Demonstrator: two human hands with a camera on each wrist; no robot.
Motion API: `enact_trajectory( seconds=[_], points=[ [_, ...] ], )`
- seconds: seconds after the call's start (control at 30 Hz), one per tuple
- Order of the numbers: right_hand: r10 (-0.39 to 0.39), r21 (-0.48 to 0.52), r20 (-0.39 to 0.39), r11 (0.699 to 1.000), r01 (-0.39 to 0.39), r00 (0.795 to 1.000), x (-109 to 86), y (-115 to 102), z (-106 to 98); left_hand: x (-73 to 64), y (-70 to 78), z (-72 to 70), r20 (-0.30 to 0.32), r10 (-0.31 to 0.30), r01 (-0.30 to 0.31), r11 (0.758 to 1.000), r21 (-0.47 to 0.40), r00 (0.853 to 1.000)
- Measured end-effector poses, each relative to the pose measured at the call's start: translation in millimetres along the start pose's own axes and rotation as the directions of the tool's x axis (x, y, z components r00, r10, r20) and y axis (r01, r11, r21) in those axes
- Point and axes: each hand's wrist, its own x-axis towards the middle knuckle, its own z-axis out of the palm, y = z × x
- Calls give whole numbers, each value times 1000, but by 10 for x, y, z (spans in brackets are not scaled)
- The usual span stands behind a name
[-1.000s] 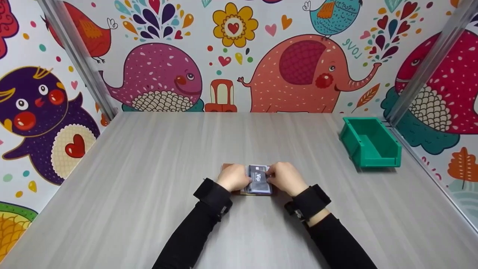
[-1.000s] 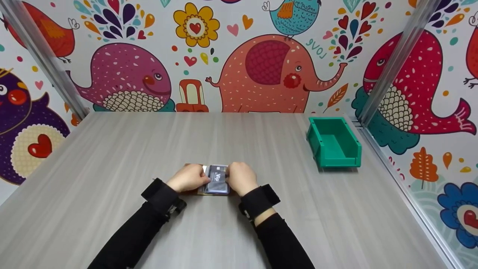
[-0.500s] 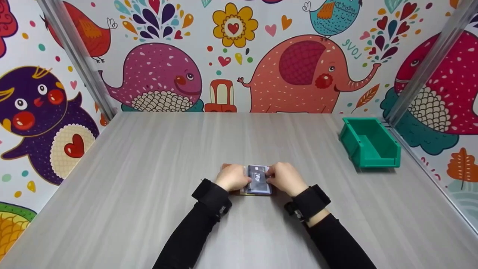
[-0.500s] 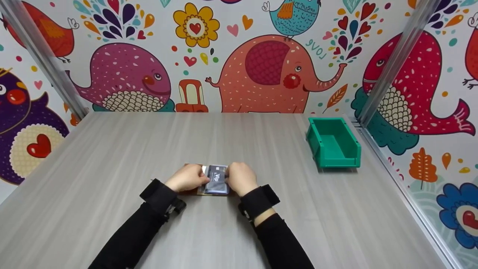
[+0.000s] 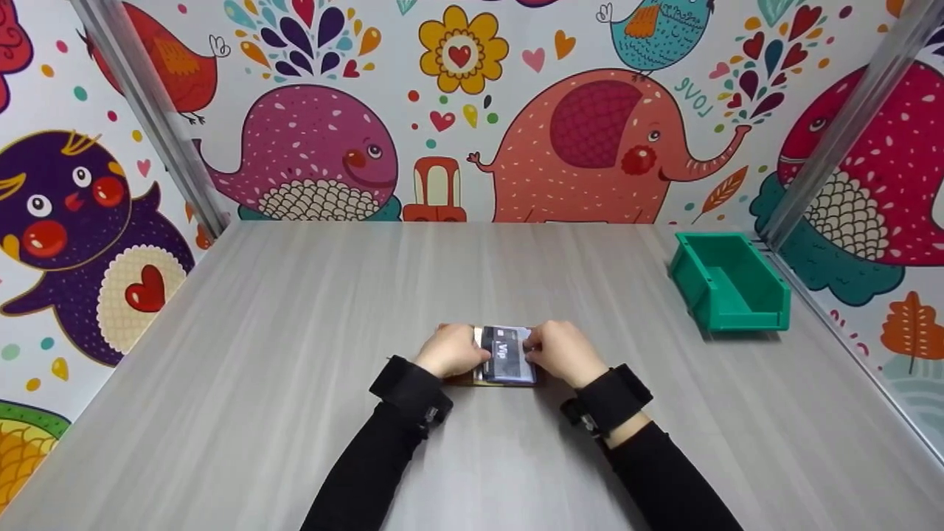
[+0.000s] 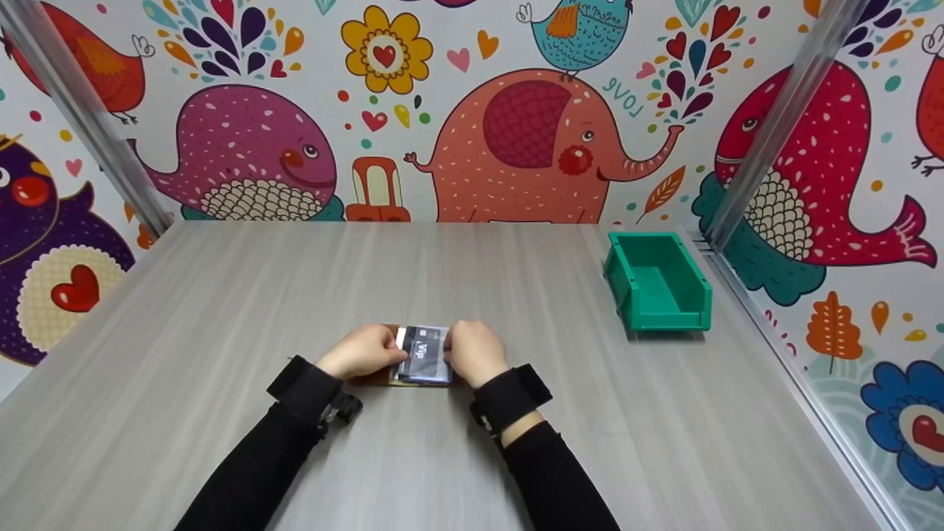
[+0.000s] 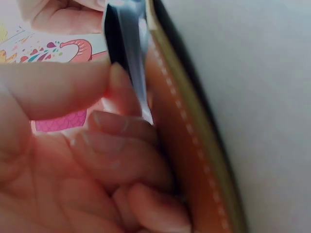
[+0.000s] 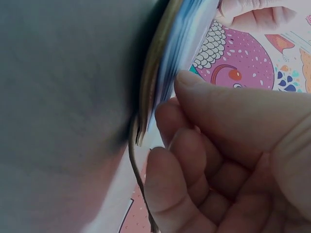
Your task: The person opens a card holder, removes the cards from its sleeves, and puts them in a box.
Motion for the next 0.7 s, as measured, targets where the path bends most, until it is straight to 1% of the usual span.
enact_trajectory(
  seconds=[0.1, 0.2, 0.33, 0.5, 0.7],
  points=[
    [-8, 5, -3, 1000, 8, 1000, -4, 7, 4, -13, -35, -30, 5, 16, -16, 1000, -14, 1000],
    [-11, 5, -6, 1000, 11, 1000, -6, 12, 9, -26, -71, -53, 15, 19, -18, 1000, -19, 1000],
    [-14, -1, -9, 1000, 14, 1000, -10, 8, 10, -39, -117, -81, 29, -2, 3, 999, -33, 1000],
    [-9, -1, -8, 1000, 9, 1000, -12, 1, 5, -53, -182, -118, 53, -30, 35, 994, -103, 998],
    [-8, -1, -11, 1000, 8, 1000, -14, -9, -3, -64, -235, -155, 82, -53, 67, 981, -179, 995]
  ],
)
